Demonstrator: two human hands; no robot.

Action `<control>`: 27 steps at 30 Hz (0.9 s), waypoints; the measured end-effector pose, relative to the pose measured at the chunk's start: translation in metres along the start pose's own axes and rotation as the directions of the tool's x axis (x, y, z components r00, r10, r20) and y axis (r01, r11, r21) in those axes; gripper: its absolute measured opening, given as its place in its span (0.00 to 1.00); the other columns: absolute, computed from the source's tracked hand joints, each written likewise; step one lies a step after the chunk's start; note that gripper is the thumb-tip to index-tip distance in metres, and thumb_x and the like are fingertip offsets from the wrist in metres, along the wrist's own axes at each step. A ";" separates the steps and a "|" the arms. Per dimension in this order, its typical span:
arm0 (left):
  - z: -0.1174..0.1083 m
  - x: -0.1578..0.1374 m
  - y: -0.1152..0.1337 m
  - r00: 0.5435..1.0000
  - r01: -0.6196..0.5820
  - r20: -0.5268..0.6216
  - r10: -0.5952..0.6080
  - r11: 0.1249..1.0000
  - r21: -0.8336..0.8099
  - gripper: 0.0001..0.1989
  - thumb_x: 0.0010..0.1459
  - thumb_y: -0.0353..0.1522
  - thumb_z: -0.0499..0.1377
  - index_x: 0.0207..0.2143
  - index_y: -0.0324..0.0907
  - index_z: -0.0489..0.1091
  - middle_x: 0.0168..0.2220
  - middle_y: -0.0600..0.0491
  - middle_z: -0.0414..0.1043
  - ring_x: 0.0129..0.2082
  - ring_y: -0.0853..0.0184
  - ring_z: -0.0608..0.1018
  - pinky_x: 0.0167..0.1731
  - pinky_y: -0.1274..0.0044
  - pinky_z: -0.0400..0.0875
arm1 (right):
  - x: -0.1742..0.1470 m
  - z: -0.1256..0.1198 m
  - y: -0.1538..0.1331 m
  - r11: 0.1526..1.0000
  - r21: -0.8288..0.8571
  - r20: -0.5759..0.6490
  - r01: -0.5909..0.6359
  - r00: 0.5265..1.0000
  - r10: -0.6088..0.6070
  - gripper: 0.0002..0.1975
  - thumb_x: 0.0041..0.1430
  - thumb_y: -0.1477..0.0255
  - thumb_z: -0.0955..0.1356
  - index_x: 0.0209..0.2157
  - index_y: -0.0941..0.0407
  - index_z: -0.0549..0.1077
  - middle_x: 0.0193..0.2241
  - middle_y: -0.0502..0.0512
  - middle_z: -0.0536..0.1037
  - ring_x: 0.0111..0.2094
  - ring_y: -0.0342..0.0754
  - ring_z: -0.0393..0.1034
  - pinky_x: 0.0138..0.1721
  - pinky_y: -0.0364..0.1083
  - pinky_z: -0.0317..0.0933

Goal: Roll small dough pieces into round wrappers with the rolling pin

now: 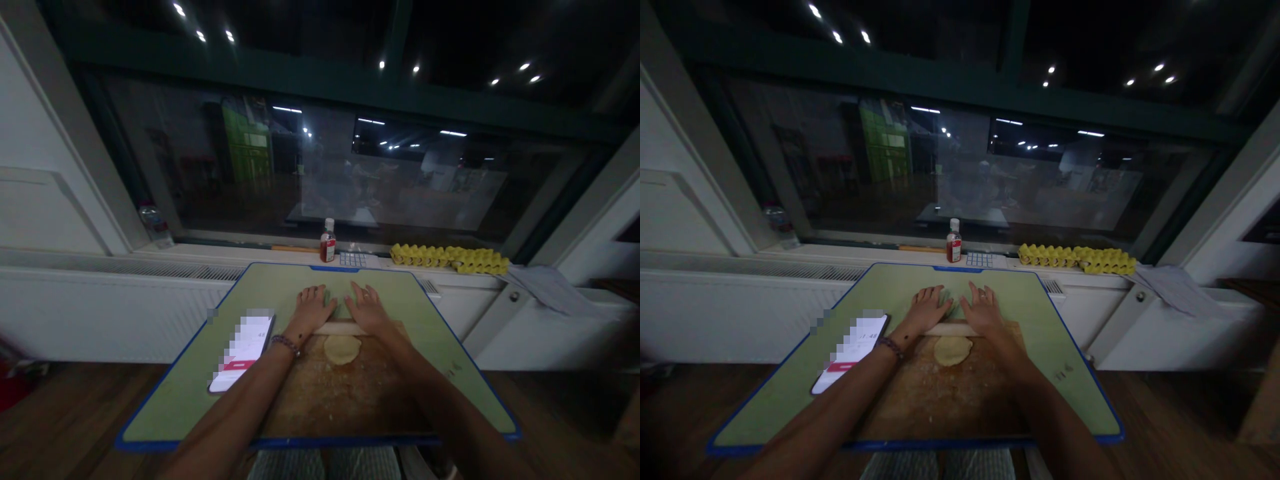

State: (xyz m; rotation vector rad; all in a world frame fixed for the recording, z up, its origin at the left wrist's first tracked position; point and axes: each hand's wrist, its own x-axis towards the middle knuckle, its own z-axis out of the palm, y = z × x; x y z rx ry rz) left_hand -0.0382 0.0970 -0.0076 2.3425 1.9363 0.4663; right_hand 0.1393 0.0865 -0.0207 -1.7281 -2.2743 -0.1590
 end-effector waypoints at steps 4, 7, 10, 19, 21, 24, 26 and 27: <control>-0.001 -0.001 0.001 0.999 -0.033 -0.038 0.034 0.998 0.048 0.26 0.63 0.43 0.48 0.58 0.37 0.60 0.55 0.41 0.66 0.57 0.53 0.65 0.55 0.63 0.56 | 0.000 0.001 -0.001 0.998 -0.062 -0.005 0.031 0.999 -0.032 0.20 0.68 0.65 0.57 0.58 0.52 0.65 0.62 0.60 0.62 0.59 0.55 0.60 0.60 0.60 0.46; -0.003 -0.018 0.002 0.994 -0.085 -0.056 0.088 0.994 0.069 0.24 0.64 0.43 0.48 0.56 0.39 0.62 0.55 0.43 0.67 0.56 0.53 0.65 0.56 0.62 0.56 | -0.017 0.001 -0.003 0.976 -0.164 -0.076 0.145 0.984 -0.159 0.18 0.68 0.70 0.57 0.55 0.52 0.68 0.63 0.61 0.59 0.59 0.57 0.59 0.59 0.63 0.48; -0.002 -0.042 0.002 0.975 -0.194 -0.101 0.198 0.980 0.048 0.23 0.66 0.44 0.44 0.56 0.43 0.63 0.56 0.46 0.67 0.57 0.55 0.65 0.56 0.62 0.57 | -0.041 -0.002 -0.009 0.944 -0.211 -0.149 0.251 0.947 -0.285 0.18 0.67 0.72 0.58 0.55 0.50 0.68 0.63 0.57 0.60 0.62 0.58 0.53 0.60 0.64 0.47; -0.015 -0.083 -0.004 0.928 -0.339 -0.201 0.313 0.934 -0.111 0.21 0.67 0.43 0.46 0.56 0.44 0.61 0.57 0.49 0.65 0.59 0.59 0.63 0.56 0.63 0.60 | -0.093 -0.044 -0.025 0.966 -0.040 -0.215 0.257 0.941 -0.260 0.20 0.66 0.65 0.61 0.58 0.52 0.65 0.59 0.56 0.67 0.61 0.52 0.55 0.59 0.54 0.55; -0.021 -0.091 -0.007 0.913 -0.384 -0.216 0.345 0.906 -0.177 0.20 0.67 0.42 0.47 0.57 0.45 0.60 0.58 0.49 0.63 0.60 0.61 0.62 0.58 0.64 0.58 | -0.101 -0.047 -0.022 0.965 -0.023 -0.197 0.260 0.945 -0.259 0.21 0.64 0.62 0.64 0.58 0.49 0.66 0.58 0.55 0.67 0.58 0.53 0.59 0.56 0.54 0.58; -0.027 -0.102 -0.010 0.914 -0.367 -0.273 0.300 0.898 -0.243 0.19 0.67 0.40 0.46 0.58 0.46 0.59 0.61 0.49 0.57 0.61 0.61 0.59 0.60 0.63 0.55 | -0.108 -0.040 -0.018 0.969 -0.032 -0.169 0.245 0.954 -0.246 0.21 0.61 0.61 0.66 0.56 0.48 0.67 0.52 0.56 0.72 0.51 0.52 0.67 0.51 0.52 0.62; -0.030 -0.108 -0.008 0.926 -0.321 -0.286 0.246 0.912 -0.254 0.19 0.67 0.39 0.45 0.58 0.47 0.58 0.62 0.48 0.54 0.62 0.59 0.57 0.59 0.60 0.54 | -0.109 -0.035 -0.017 0.975 -0.047 -0.154 0.218 0.963 -0.222 0.19 0.62 0.62 0.66 0.54 0.49 0.69 0.49 0.56 0.73 0.49 0.52 0.69 0.49 0.50 0.64; -0.032 -0.111 -0.007 0.928 -0.312 -0.285 0.239 0.918 -0.246 0.19 0.67 0.39 0.46 0.58 0.47 0.58 0.63 0.47 0.53 0.62 0.58 0.57 0.59 0.59 0.54 | -0.110 -0.033 -0.017 0.978 -0.055 -0.144 0.200 0.968 -0.205 0.18 0.62 0.62 0.66 0.53 0.49 0.70 0.48 0.56 0.74 0.47 0.52 0.70 0.47 0.50 0.65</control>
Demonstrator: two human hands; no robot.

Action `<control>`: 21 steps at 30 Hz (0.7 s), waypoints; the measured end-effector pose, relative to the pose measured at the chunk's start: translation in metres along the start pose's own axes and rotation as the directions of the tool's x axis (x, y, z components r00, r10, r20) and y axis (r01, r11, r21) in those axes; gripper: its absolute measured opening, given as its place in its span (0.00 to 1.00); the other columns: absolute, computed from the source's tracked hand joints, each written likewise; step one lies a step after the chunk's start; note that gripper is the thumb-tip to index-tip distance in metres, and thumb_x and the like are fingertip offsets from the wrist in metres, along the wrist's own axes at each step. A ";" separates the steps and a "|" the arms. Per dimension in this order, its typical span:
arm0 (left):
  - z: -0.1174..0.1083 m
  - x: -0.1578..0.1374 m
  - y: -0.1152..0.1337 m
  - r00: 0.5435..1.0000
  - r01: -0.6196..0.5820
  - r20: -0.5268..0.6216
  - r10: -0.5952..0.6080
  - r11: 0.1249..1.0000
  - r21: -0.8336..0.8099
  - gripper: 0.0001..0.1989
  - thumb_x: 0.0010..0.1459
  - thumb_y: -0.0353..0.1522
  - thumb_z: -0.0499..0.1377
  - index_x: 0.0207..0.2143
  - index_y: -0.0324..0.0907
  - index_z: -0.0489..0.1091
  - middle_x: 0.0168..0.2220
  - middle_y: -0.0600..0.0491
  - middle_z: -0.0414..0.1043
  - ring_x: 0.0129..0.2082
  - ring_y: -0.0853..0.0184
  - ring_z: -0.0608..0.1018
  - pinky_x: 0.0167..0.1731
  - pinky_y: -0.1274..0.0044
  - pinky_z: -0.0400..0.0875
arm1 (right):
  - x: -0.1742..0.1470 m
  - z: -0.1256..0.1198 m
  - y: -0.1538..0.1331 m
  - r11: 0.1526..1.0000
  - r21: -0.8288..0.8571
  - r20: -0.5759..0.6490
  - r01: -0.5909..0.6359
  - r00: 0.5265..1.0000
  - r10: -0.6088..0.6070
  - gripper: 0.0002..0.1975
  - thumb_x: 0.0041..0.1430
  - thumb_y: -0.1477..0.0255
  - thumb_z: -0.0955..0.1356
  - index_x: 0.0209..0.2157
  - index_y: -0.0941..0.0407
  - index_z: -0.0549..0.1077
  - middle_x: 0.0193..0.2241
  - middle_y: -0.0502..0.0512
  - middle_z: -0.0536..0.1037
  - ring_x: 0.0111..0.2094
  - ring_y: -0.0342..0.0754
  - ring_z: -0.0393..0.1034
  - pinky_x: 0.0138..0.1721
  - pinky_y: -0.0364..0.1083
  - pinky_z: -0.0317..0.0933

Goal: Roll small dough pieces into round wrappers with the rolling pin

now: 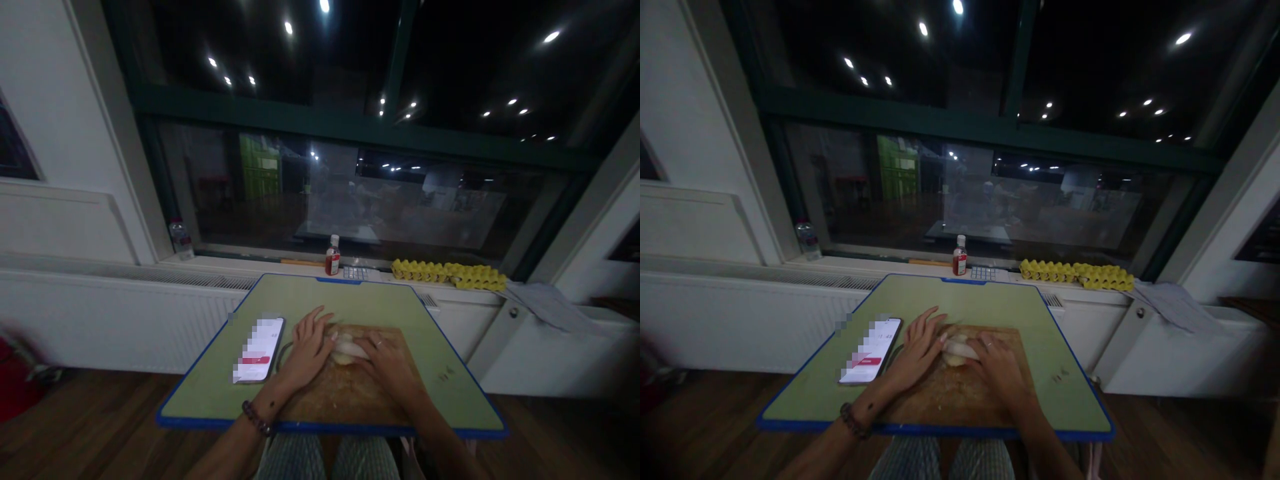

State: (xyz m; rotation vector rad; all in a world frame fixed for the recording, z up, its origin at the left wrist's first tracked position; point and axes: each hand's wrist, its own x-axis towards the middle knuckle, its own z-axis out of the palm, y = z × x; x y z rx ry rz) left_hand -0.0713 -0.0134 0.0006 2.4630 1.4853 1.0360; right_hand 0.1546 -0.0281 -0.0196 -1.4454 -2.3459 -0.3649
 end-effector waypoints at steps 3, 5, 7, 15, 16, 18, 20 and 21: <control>-0.006 -0.004 0.009 0.998 -0.060 0.014 0.059 0.997 0.048 0.20 0.65 0.37 0.50 0.59 0.47 0.58 0.64 0.46 0.50 0.62 0.56 0.55 0.59 0.58 0.52 | 0.000 0.001 -0.001 0.998 -0.001 0.045 -0.055 0.997 0.055 0.16 0.65 0.64 0.63 0.53 0.49 0.70 0.47 0.56 0.75 0.42 0.51 0.73 0.43 0.48 0.66; -0.008 -0.007 0.012 0.993 -0.111 0.035 0.109 0.991 0.075 0.22 0.63 0.38 0.52 0.59 0.48 0.58 0.65 0.46 0.49 0.62 0.54 0.55 0.59 0.58 0.51 | -0.001 0.000 -0.001 0.993 0.021 0.056 -0.119 0.992 0.117 0.16 0.66 0.64 0.61 0.53 0.50 0.69 0.47 0.56 0.76 0.40 0.51 0.74 0.40 0.48 0.66; -0.009 -0.011 0.013 0.987 -0.145 0.075 0.139 0.985 0.090 0.24 0.62 0.40 0.54 0.60 0.49 0.58 0.64 0.47 0.50 0.63 0.53 0.54 0.60 0.57 0.51 | -0.002 -0.002 0.001 0.977 0.063 0.035 -0.205 0.979 0.203 0.17 0.68 0.64 0.58 0.54 0.51 0.68 0.47 0.56 0.76 0.40 0.50 0.74 0.39 0.47 0.66; 0.000 -0.010 0.010 0.952 -0.178 0.266 0.153 0.981 0.073 0.29 0.57 0.46 0.59 0.60 0.49 0.61 0.65 0.49 0.52 0.63 0.55 0.56 0.62 0.61 0.52 | -0.003 0.004 0.008 0.882 0.251 -0.119 -0.400 0.891 0.438 0.19 0.69 0.64 0.55 0.53 0.54 0.68 0.46 0.58 0.75 0.45 0.51 0.70 0.43 0.48 0.64; 0.001 -0.009 0.010 0.947 -0.170 0.289 0.143 0.983 0.072 0.28 0.58 0.45 0.59 0.59 0.49 0.61 0.65 0.50 0.53 0.63 0.56 0.58 0.61 0.62 0.54 | -0.002 0.005 0.008 0.881 0.255 -0.120 -0.398 0.891 0.438 0.19 0.69 0.64 0.55 0.53 0.54 0.67 0.45 0.58 0.75 0.44 0.51 0.70 0.43 0.48 0.64; 0.003 -0.006 0.011 0.941 -0.151 0.316 0.117 0.985 0.086 0.27 0.58 0.43 0.60 0.59 0.50 0.62 0.65 0.51 0.54 0.63 0.57 0.60 0.60 0.63 0.56 | -0.002 0.006 0.008 0.884 0.259 -0.129 -0.388 0.893 0.430 0.18 0.68 0.64 0.55 0.52 0.53 0.67 0.45 0.58 0.75 0.44 0.51 0.70 0.43 0.47 0.64; 0.006 -0.003 0.012 0.940 -0.151 0.323 0.108 0.983 0.109 0.24 0.59 0.41 0.59 0.58 0.50 0.64 0.65 0.51 0.55 0.62 0.57 0.62 0.60 0.64 0.58 | -0.002 0.006 0.008 0.886 0.265 -0.141 -0.380 0.894 0.426 0.18 0.68 0.64 0.56 0.52 0.54 0.68 0.45 0.58 0.75 0.45 0.51 0.70 0.44 0.47 0.64; 0.008 -0.002 0.012 0.940 -0.164 0.320 0.118 0.979 0.120 0.22 0.60 0.41 0.58 0.57 0.49 0.66 0.65 0.51 0.56 0.61 0.58 0.63 0.59 0.65 0.59 | -0.002 0.006 0.008 0.884 0.271 -0.141 -0.381 0.893 0.428 0.18 0.68 0.64 0.56 0.52 0.54 0.68 0.45 0.58 0.75 0.45 0.51 0.70 0.44 0.47 0.64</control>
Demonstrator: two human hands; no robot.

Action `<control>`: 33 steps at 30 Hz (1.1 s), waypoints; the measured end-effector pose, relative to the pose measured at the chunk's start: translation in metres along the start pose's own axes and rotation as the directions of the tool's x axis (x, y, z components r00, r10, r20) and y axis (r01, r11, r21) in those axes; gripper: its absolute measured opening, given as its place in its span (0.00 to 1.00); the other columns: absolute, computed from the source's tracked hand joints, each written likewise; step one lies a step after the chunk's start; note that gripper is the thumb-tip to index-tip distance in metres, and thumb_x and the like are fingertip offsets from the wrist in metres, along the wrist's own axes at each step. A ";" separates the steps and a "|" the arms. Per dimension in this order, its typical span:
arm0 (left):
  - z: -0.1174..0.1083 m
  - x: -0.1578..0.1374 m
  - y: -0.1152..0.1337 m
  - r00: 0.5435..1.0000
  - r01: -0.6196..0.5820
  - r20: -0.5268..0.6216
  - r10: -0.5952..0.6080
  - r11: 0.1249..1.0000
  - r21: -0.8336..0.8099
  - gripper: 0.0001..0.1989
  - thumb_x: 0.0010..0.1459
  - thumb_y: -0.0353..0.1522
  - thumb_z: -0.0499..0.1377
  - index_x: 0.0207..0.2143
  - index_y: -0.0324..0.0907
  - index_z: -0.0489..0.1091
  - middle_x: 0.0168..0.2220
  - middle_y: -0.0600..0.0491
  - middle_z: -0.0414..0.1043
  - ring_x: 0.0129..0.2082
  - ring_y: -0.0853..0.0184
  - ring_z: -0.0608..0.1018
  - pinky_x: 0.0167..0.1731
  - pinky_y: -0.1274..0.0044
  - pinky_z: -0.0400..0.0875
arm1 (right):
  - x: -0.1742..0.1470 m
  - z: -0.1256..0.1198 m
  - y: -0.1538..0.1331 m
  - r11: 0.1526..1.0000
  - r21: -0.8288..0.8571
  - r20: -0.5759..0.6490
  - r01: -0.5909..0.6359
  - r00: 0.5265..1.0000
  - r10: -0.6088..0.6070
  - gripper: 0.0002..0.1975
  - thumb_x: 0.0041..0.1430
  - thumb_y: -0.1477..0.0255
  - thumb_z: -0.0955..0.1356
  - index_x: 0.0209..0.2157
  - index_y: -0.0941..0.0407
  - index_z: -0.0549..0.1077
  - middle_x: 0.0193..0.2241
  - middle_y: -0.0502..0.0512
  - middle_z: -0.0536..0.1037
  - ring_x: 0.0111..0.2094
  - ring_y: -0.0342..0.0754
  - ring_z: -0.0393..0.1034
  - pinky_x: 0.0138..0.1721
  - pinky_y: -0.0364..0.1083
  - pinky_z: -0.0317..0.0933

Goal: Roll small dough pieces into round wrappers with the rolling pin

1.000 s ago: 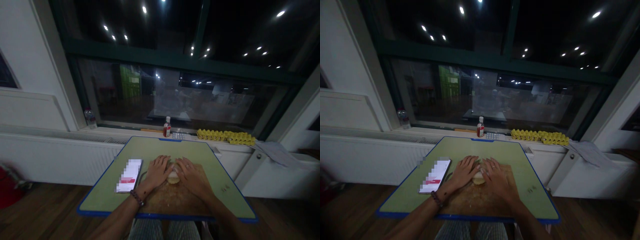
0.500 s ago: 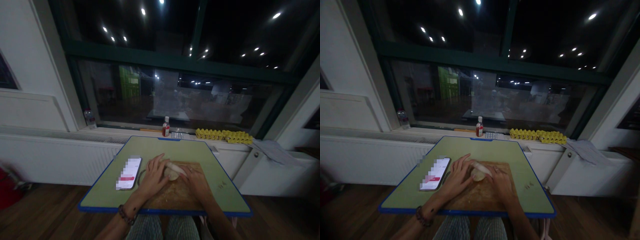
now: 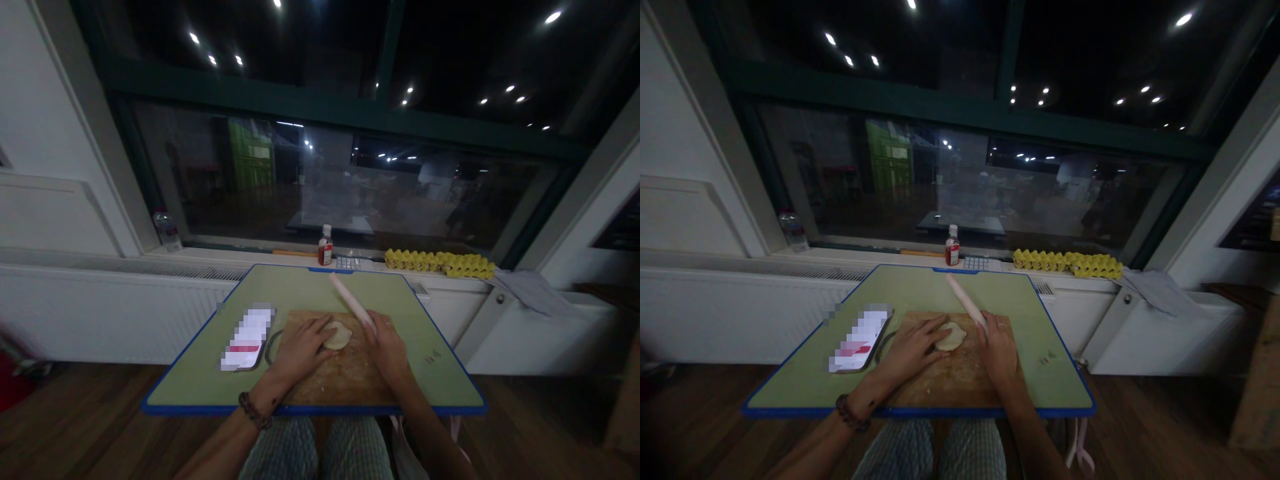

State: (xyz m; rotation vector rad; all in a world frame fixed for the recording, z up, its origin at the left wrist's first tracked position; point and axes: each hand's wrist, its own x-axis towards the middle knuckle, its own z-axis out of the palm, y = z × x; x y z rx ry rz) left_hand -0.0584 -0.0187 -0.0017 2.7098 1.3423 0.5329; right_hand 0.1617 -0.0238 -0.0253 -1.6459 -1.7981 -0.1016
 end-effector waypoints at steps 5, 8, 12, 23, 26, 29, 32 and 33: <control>0.004 0.009 0.004 0.997 -0.067 -0.026 0.068 0.997 0.047 0.15 0.67 0.38 0.50 0.48 0.42 0.72 0.52 0.48 0.73 0.54 0.61 0.72 0.53 0.71 0.66 | 0.000 -0.001 -0.001 0.999 0.039 -0.006 -0.029 1.000 0.030 0.19 0.68 0.63 0.55 0.52 0.55 0.68 0.45 0.58 0.75 0.44 0.51 0.71 0.43 0.48 0.65; 0.002 0.015 0.013 0.997 -0.072 0.025 0.070 0.991 0.109 0.17 0.68 0.37 0.47 0.42 0.40 0.73 0.42 0.46 0.77 0.43 0.60 0.77 0.43 0.71 0.71 | 0.000 -0.001 0.000 0.997 0.076 -0.023 -0.023 0.999 0.025 0.19 0.68 0.63 0.55 0.51 0.55 0.68 0.45 0.59 0.75 0.45 0.51 0.70 0.44 0.49 0.64; 0.003 0.019 0.034 0.996 -0.052 0.080 0.037 0.981 0.189 0.16 0.67 0.36 0.48 0.40 0.38 0.74 0.39 0.44 0.77 0.40 0.58 0.78 0.39 0.69 0.72 | 0.000 -0.001 0.000 0.996 0.084 -0.021 -0.007 1.000 0.009 0.19 0.68 0.63 0.55 0.51 0.55 0.69 0.44 0.59 0.76 0.45 0.51 0.70 0.44 0.49 0.65; -0.013 -0.003 0.046 0.995 0.091 -0.039 -0.090 0.996 0.011 0.15 0.64 0.39 0.50 0.43 0.46 0.73 0.44 0.50 0.76 0.45 0.60 0.76 0.47 0.68 0.69 | 0.000 -0.005 -0.001 0.998 -0.006 0.074 0.057 0.996 -0.057 0.18 0.68 0.63 0.56 0.51 0.52 0.69 0.45 0.57 0.77 0.44 0.50 0.72 0.44 0.47 0.64; -0.041 0.010 0.029 0.977 0.073 -0.203 -0.060 0.996 0.058 0.14 0.64 0.36 0.49 0.45 0.44 0.72 0.50 0.49 0.73 0.52 0.59 0.70 0.53 0.66 0.62 | 0.000 -0.006 -0.006 0.983 -0.091 0.158 0.162 0.977 -0.146 0.17 0.68 0.62 0.58 0.53 0.51 0.68 0.47 0.55 0.77 0.45 0.49 0.72 0.45 0.46 0.63; -0.052 0.034 0.010 0.957 0.100 -0.283 -0.062 0.987 0.123 0.13 0.63 0.34 0.51 0.45 0.43 0.72 0.53 0.49 0.69 0.55 0.59 0.66 0.55 0.66 0.59 | -0.001 -0.008 -0.011 0.958 -0.152 0.238 0.242 0.950 -0.202 0.17 0.67 0.61 0.59 0.53 0.50 0.68 0.47 0.55 0.76 0.44 0.50 0.73 0.43 0.46 0.64; -0.037 0.057 -0.004 0.964 0.063 -0.265 -0.018 0.985 0.163 0.14 0.63 0.35 0.52 0.47 0.43 0.72 0.55 0.49 0.68 0.57 0.59 0.65 0.57 0.67 0.56 | -0.001 -0.009 -0.014 0.946 -0.164 0.273 0.279 0.935 -0.229 0.17 0.67 0.61 0.60 0.52 0.50 0.69 0.47 0.54 0.76 0.43 0.50 0.73 0.42 0.46 0.65; -0.029 0.063 -0.007 0.968 0.051 -0.252 -0.008 0.985 0.164 0.15 0.63 0.36 0.52 0.47 0.42 0.72 0.55 0.49 0.68 0.57 0.59 0.65 0.58 0.67 0.56 | -0.001 -0.009 -0.014 0.945 -0.164 0.279 0.283 0.932 -0.231 0.16 0.67 0.61 0.60 0.52 0.50 0.69 0.47 0.54 0.76 0.43 0.50 0.73 0.42 0.46 0.65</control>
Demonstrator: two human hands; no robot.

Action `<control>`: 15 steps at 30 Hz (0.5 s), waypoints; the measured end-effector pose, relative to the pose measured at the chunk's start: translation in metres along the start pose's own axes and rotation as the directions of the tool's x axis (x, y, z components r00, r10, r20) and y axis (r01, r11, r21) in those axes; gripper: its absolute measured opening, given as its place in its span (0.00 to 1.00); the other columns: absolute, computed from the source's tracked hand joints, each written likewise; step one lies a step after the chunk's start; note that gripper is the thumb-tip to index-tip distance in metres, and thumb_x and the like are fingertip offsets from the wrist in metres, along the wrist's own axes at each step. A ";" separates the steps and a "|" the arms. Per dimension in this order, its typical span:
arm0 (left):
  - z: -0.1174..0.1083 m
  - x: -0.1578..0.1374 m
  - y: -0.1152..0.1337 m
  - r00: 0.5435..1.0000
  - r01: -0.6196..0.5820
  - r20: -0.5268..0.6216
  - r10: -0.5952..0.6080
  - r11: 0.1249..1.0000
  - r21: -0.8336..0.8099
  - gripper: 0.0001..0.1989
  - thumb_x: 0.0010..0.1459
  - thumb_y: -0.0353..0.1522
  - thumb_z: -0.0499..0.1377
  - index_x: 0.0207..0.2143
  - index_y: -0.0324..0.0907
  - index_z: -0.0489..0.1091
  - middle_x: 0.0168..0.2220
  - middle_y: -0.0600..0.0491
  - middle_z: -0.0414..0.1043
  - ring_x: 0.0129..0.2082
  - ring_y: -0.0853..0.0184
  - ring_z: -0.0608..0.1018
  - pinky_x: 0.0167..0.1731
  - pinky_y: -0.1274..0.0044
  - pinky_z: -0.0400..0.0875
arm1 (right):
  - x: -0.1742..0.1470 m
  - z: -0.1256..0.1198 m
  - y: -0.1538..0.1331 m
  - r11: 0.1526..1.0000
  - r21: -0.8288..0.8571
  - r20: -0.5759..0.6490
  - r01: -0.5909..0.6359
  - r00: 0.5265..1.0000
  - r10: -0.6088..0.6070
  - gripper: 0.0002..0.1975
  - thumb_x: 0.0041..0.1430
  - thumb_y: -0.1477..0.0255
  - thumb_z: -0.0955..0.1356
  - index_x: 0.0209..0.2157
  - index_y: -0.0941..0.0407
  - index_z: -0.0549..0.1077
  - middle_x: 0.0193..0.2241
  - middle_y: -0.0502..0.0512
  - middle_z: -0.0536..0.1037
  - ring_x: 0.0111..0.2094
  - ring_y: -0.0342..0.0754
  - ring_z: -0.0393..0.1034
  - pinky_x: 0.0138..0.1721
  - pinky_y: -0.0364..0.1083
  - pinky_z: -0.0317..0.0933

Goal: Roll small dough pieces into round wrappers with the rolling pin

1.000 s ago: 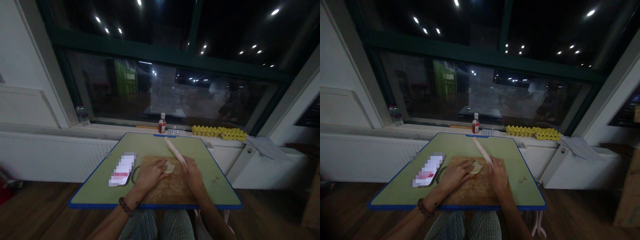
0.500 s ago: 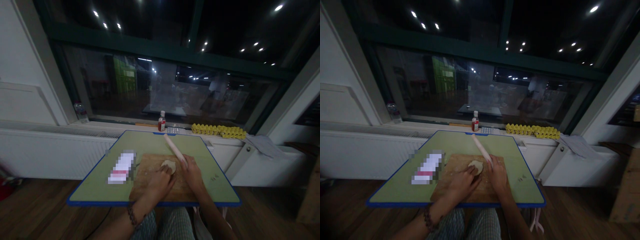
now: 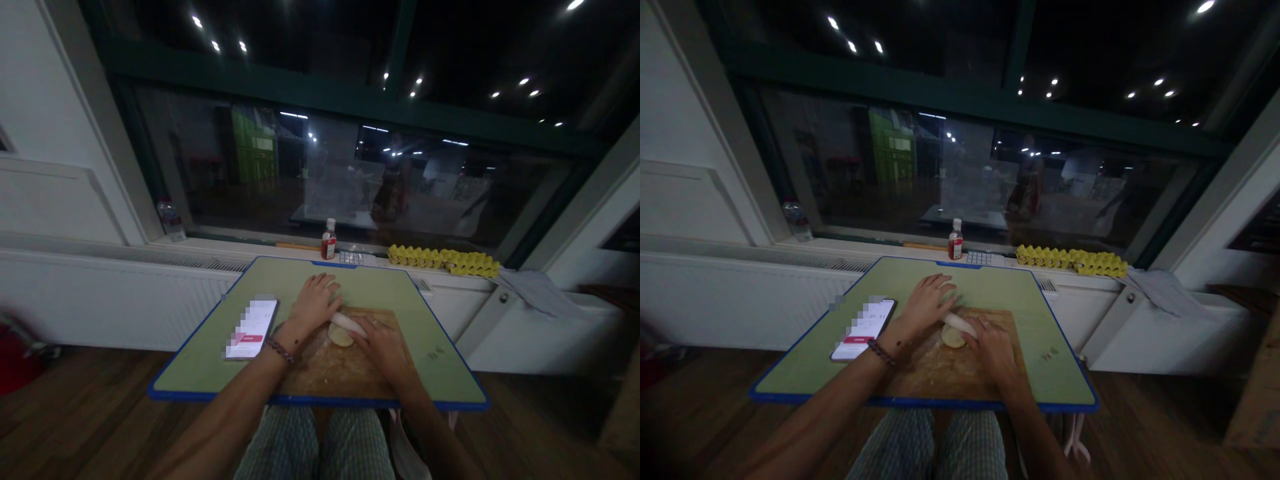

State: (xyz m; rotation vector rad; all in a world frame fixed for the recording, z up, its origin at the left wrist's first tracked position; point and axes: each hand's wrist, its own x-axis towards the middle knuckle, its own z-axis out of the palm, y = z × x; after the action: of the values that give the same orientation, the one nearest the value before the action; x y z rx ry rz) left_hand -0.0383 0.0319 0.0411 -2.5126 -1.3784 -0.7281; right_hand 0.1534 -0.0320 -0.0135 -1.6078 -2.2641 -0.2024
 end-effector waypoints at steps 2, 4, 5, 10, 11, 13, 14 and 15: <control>0.019 0.003 0.000 0.999 -0.024 0.044 0.025 0.999 -0.026 0.15 0.63 0.37 0.52 0.48 0.42 0.71 0.54 0.49 0.69 0.56 0.60 0.66 0.59 0.67 0.55 | -0.001 -0.001 0.000 1.000 0.002 0.009 -0.007 1.000 0.007 0.16 0.67 0.61 0.60 0.52 0.50 0.69 0.48 0.54 0.76 0.43 0.50 0.73 0.42 0.46 0.64; 0.034 0.003 0.002 0.996 -0.010 0.087 0.016 0.997 -0.076 0.15 0.64 0.36 0.51 0.48 0.43 0.71 0.53 0.50 0.70 0.54 0.62 0.69 0.57 0.69 0.57 | -0.001 -0.002 -0.001 1.000 0.002 0.016 -0.029 0.999 0.029 0.17 0.67 0.61 0.59 0.52 0.51 0.69 0.49 0.55 0.75 0.44 0.50 0.73 0.42 0.46 0.64; 0.039 0.002 0.002 0.995 -0.007 0.103 0.016 0.996 -0.088 0.15 0.64 0.36 0.50 0.47 0.43 0.71 0.52 0.50 0.71 0.53 0.63 0.70 0.57 0.69 0.58 | -0.001 -0.003 -0.001 0.999 0.003 0.016 -0.045 0.999 0.045 0.18 0.67 0.61 0.59 0.52 0.51 0.69 0.50 0.56 0.74 0.44 0.50 0.72 0.43 0.46 0.64; 0.050 0.000 0.004 0.991 0.022 0.133 -0.018 0.999 -0.032 0.16 0.65 0.35 0.48 0.47 0.44 0.71 0.51 0.51 0.72 0.53 0.61 0.70 0.57 0.67 0.58 | 0.004 -0.001 0.006 1.000 -0.017 -0.023 -0.020 1.000 0.020 0.20 0.69 0.66 0.53 0.56 0.54 0.66 0.53 0.59 0.72 0.52 0.51 0.66 0.53 0.50 0.58; 0.050 0.000 0.006 0.989 0.037 0.144 -0.034 0.999 -0.015 0.16 0.64 0.35 0.48 0.48 0.44 0.71 0.53 0.51 0.72 0.54 0.60 0.69 0.57 0.66 0.57 | 0.007 0.002 0.011 0.999 -0.042 -0.019 0.018 1.000 -0.019 0.20 0.69 0.68 0.53 0.56 0.54 0.66 0.54 0.59 0.71 0.54 0.52 0.64 0.55 0.52 0.55; 0.051 0.000 0.009 0.982 0.068 0.174 -0.069 0.998 0.011 0.18 0.64 0.34 0.47 0.51 0.44 0.71 0.56 0.50 0.70 0.58 0.58 0.66 0.59 0.64 0.55 | 0.013 0.008 0.022 0.990 -0.098 0.038 0.098 0.995 -0.094 0.21 0.69 0.72 0.53 0.57 0.55 0.65 0.58 0.60 0.67 0.57 0.55 0.60 0.55 0.57 0.54; 0.052 -0.001 0.011 0.978 0.082 0.192 -0.084 0.996 0.020 0.19 0.65 0.34 0.46 0.52 0.44 0.70 0.57 0.50 0.68 0.60 0.57 0.64 0.60 0.62 0.54 | 0.017 0.010 0.027 0.987 -0.109 0.080 0.118 0.991 -0.110 0.21 0.68 0.73 0.53 0.58 0.55 0.65 0.60 0.60 0.65 0.57 0.55 0.59 0.55 0.57 0.54; 0.052 -0.003 0.013 0.972 0.094 0.213 -0.097 0.995 0.026 0.20 0.65 0.34 0.45 0.54 0.44 0.69 0.58 0.50 0.67 0.61 0.56 0.63 0.61 0.61 0.52 | 0.023 0.013 0.032 0.986 -0.114 0.130 0.118 0.986 -0.103 0.21 0.68 0.73 0.54 0.58 0.54 0.65 0.61 0.60 0.63 0.58 0.55 0.58 0.55 0.58 0.54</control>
State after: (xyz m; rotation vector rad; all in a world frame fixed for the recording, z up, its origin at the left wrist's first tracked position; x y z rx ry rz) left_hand -0.0113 0.0424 -0.0037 -2.5908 -1.5765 -0.4702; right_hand 0.1737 0.0028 -0.0198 -1.5950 -2.4823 -0.2814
